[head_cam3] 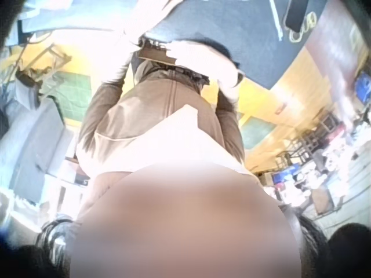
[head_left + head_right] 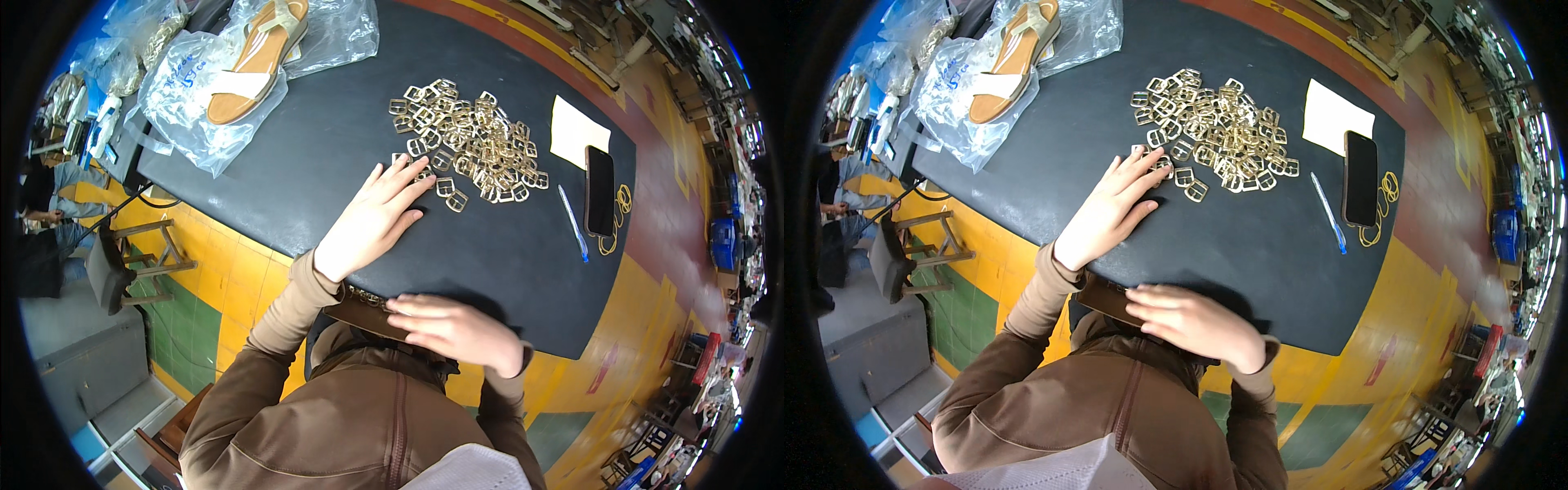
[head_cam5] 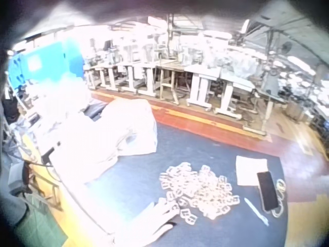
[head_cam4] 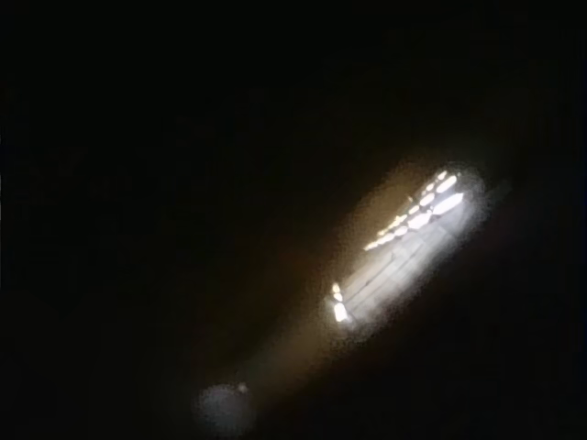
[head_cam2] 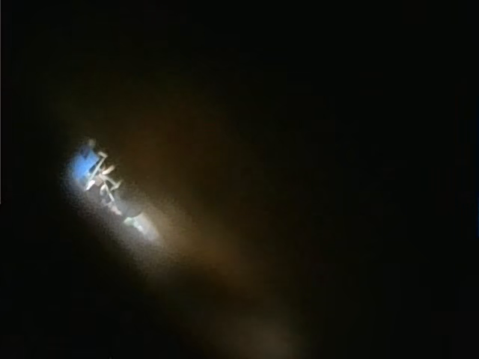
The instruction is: The person sorts a pile of small metal buckles on a workbench, picking them up one by one and placing them into a cardboard box. The person occasionally adjusts the pile and continues transferring the buckles into the box.
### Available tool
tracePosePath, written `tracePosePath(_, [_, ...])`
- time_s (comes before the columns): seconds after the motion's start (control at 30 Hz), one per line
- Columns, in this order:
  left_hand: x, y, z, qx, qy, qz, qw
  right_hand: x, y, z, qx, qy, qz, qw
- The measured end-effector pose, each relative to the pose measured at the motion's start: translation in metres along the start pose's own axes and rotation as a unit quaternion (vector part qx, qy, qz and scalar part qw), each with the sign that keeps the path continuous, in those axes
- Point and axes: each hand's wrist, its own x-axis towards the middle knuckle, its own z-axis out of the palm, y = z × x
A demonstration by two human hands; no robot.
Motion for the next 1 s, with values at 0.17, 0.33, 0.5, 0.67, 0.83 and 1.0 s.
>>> tracePosePath(0.17, [-0.003,-0.004,0.005,-0.013,-0.020,-0.003,1.000,0.028,0.027,-0.055,-0.183,0.247,0.060,0.950])
tracePosePath(0.33, [-0.024,0.003,-0.001,-0.052,-0.015,0.005,0.999,0.048,0.040,-0.050,-0.211,0.240,0.108,0.941])
tracePosePath(0.5, [-0.037,0.002,-0.009,-0.122,0.003,-0.001,0.992,0.020,0.032,-0.041,-0.041,0.188,0.106,0.976])
tracePosePath(0.67, [-0.036,-0.008,-0.015,-0.085,0.031,-0.008,0.996,0.017,0.026,-0.014,-0.224,0.182,0.090,0.953])
tracePosePath(0.83, [-0.026,-0.017,-0.021,-0.019,0.055,-0.011,0.998,0.005,-0.003,0.031,-0.161,0.093,0.054,0.981])
tracePosePath(1.0, [-0.007,-0.031,-0.031,0.000,-0.037,-0.012,0.999,0.006,-0.010,0.018,-0.009,0.032,-0.032,0.999])
